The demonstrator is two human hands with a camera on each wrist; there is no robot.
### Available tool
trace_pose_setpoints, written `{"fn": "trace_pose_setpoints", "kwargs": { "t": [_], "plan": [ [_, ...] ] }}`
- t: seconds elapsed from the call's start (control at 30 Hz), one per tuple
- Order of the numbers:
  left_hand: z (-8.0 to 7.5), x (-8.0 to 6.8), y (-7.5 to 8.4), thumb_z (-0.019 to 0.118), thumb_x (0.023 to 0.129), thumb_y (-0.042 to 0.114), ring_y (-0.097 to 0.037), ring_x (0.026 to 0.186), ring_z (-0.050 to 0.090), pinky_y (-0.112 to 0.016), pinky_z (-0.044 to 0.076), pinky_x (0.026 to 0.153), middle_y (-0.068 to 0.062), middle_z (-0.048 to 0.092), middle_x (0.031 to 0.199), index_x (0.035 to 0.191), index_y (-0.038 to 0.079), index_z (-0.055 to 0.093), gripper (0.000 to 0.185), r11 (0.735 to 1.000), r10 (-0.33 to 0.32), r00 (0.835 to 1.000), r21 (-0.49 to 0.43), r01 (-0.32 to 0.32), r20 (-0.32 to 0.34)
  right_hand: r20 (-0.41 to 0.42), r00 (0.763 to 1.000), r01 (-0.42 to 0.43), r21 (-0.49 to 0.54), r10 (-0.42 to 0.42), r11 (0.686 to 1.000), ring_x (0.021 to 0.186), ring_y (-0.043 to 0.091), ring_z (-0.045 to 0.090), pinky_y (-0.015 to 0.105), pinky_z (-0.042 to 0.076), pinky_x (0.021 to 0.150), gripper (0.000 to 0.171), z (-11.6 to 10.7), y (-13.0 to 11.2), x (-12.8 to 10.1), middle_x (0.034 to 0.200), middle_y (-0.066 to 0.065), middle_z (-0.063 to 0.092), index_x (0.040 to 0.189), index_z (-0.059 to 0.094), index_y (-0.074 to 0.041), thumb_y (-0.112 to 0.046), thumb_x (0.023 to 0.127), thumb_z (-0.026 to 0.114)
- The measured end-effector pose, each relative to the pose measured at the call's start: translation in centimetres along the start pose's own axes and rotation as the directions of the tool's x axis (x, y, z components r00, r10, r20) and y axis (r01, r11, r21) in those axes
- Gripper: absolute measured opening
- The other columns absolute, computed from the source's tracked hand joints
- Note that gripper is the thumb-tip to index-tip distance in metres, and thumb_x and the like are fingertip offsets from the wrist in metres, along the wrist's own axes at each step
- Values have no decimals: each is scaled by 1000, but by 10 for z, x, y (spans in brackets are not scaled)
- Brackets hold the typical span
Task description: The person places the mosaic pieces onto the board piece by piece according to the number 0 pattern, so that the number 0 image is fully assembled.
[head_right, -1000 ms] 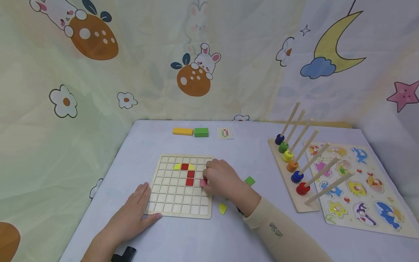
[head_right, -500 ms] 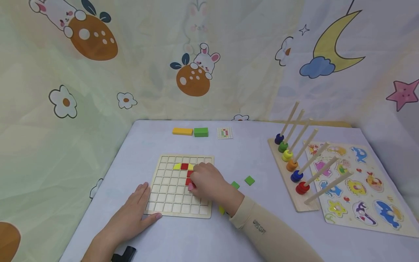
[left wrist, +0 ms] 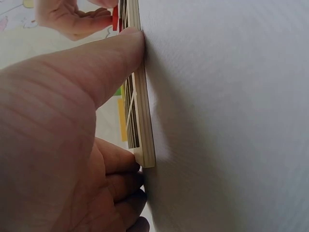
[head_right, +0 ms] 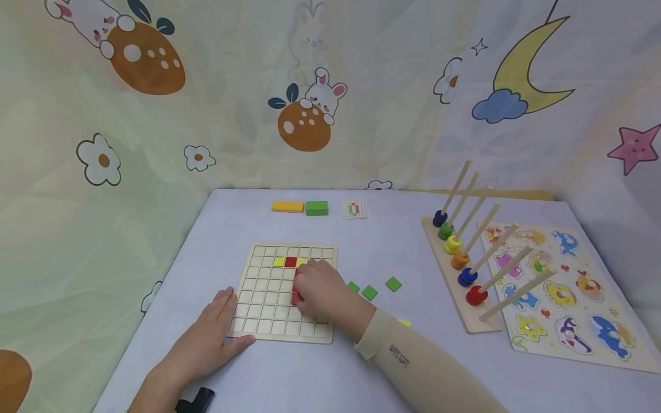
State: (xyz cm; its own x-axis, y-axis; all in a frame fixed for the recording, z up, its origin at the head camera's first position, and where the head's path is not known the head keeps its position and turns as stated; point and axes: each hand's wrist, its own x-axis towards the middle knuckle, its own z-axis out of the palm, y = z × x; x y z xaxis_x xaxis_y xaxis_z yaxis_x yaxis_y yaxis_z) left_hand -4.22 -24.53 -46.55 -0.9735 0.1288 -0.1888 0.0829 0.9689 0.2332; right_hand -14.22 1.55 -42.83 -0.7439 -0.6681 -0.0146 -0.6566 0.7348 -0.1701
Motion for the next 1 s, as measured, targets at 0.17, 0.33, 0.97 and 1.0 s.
{"fn": "trace_pose_setpoints", "kwargs": {
  "t": [0.17,0.33,0.97,1.0],
  "plan": [
    [0,-1,0,72,87,69,-39,164,14,-59,26,129,-18,16,176,165,0,23,115,1000,6,1000,-7,-6,-5,7,1000,1,-16,-1,1000,75,13,47,28,40,70,28,0,-1,1,74,-9,54,64,63,-21,-27,84,83],
    [-1,-1,0,73,87,68,-39,164,14,-58,26,129,-18,16,176,165,0,23,115,1000,0,1000,-9,0,0,16,1000,-9,-29,9,1000,77,14,48,28,42,71,28,2,-2,3,77,-9,56,65,65,-21,-29,84,84],
    [0,-1,0,72,87,69,-39,164,13,-58,25,130,-18,15,176,165,0,21,116,1000,1,1000,-3,-1,1,14,1000,-20,12,19,1000,77,13,50,29,45,74,22,-1,0,2,77,-9,60,71,73,-20,-31,84,87],
    [-1,0,0,72,87,68,-39,164,13,-58,25,129,-18,15,176,165,0,21,116,1000,1,1000,1,-1,2,7,1000,-25,17,25,1000,77,12,50,29,46,74,19,-3,2,1,77,-10,61,74,75,-20,-30,84,86]
  ]
}}
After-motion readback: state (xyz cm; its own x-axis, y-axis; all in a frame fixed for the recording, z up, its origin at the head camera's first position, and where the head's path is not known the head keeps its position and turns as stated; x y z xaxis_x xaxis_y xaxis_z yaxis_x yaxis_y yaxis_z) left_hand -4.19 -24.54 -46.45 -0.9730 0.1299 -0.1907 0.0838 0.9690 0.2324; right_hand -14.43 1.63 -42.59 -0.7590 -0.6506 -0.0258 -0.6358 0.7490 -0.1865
